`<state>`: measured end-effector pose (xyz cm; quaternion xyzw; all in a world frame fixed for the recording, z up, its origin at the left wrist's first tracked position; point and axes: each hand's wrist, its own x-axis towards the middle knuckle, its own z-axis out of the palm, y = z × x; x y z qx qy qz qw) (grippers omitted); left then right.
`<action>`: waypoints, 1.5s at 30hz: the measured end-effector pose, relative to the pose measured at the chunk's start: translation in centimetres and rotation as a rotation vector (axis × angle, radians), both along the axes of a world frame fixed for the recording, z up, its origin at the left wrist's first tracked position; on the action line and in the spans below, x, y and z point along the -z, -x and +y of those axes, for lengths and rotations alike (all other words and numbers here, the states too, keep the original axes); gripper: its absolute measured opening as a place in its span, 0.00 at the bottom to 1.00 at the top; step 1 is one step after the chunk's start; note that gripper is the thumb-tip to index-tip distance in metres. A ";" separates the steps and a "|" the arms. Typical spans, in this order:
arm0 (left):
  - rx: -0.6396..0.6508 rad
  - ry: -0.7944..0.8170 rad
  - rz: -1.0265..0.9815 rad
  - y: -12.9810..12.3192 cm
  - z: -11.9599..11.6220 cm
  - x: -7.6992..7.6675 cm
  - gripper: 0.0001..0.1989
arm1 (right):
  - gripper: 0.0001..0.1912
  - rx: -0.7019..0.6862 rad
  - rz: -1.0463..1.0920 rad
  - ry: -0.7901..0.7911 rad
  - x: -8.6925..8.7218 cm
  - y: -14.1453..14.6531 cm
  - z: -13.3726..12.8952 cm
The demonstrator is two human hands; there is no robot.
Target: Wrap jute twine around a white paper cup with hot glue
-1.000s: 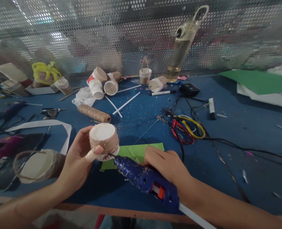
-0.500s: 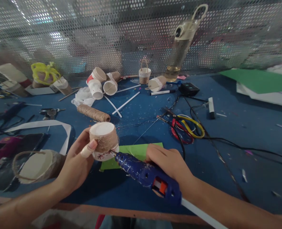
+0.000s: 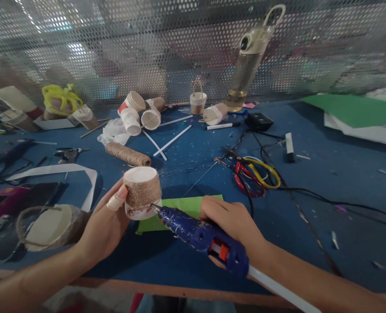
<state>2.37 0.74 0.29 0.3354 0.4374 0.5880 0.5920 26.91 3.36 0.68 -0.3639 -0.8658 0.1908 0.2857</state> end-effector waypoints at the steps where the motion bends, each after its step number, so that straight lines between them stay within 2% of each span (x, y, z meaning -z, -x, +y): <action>1: 0.000 -0.003 -0.008 0.0 0.0 0.0 0.17 | 0.11 0.001 -0.003 -0.003 0.0 0.0 0.0; 13: -0.008 0.023 -0.124 -0.1 0.1 -0.4 0.16 | 0.11 -0.009 -0.024 0.022 -0.4 0.0 0.2; 25: -0.006 0.037 -0.041 0.1 -0.1 -0.1 0.17 | 0.11 -0.037 -0.038 0.017 0.1 -0.1 0.2; 33: 0.036 0.059 -0.068 -0.1 -0.1 -0.2 0.17 | 0.11 -0.068 -0.028 -0.026 0.2 -0.2 0.0; 45: 0.005 0.107 -0.140 0.1 0.3 -0.2 0.19 | 0.14 0.004 0.170 0.197 -0.7 -0.3 0.8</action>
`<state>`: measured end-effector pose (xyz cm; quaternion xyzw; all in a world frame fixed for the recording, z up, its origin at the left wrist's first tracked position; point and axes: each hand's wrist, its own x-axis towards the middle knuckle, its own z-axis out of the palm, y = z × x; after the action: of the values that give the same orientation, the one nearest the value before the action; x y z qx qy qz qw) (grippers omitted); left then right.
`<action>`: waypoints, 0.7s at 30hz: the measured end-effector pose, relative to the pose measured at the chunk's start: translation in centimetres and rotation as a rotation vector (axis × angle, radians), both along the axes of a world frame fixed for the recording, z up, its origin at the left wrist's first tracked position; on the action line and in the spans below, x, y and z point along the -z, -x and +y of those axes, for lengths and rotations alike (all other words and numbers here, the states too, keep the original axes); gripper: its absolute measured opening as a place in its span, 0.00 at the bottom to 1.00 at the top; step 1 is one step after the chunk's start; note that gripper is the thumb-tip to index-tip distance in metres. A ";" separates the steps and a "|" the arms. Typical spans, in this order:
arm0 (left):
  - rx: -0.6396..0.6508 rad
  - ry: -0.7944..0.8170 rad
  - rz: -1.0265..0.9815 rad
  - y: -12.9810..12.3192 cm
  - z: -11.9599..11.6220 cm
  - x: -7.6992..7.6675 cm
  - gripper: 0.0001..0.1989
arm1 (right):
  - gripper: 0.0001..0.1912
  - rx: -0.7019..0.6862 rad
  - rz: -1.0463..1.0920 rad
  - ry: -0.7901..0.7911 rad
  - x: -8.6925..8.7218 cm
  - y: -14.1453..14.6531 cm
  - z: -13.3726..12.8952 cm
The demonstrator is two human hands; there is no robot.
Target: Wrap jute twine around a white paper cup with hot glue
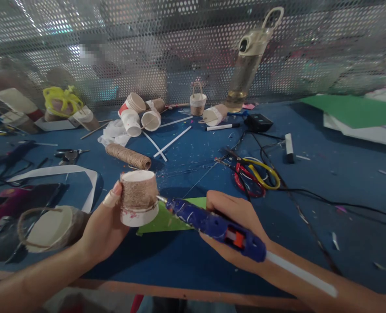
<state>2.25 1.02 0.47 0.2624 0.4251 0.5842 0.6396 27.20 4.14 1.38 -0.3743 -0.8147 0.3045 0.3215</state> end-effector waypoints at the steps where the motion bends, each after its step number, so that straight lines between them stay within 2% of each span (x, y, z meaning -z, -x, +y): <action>1: 0.027 0.002 -0.015 0.0 -0.1 0.0 0.19 | 0.13 0.031 0.032 0.020 0.0 0.0 0.0; 5: 0.254 -0.031 -0.041 -0.2 -0.7 0.0 0.19 | 0.10 0.108 0.235 0.204 0.3 0.4 0.2; 8: 0.455 -0.061 0.004 -0.3 -1.2 -0.2 0.21 | 0.06 0.045 0.316 0.418 0.5 0.9 0.2; 11: 0.632 -0.075 0.075 -0.3 -1.4 -0.8 0.26 | 0.08 -0.004 0.338 0.490 0.5 1.1 0.1; 15: 0.683 -0.136 0.130 -0.2 -1.3 -1.2 0.27 | 0.16 -0.107 0.359 0.543 0.5 1.2 0.0; 21: 0.791 -0.085 0.085 -0.4 -1.8 -1.7 0.27 | 0.18 -0.177 0.452 0.689 0.3 1.8 -0.3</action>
<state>2.65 -0.77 2.20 0.4560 0.2931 0.2983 0.7856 25.41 3.84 1.11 -0.3123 -0.6032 0.6600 0.3208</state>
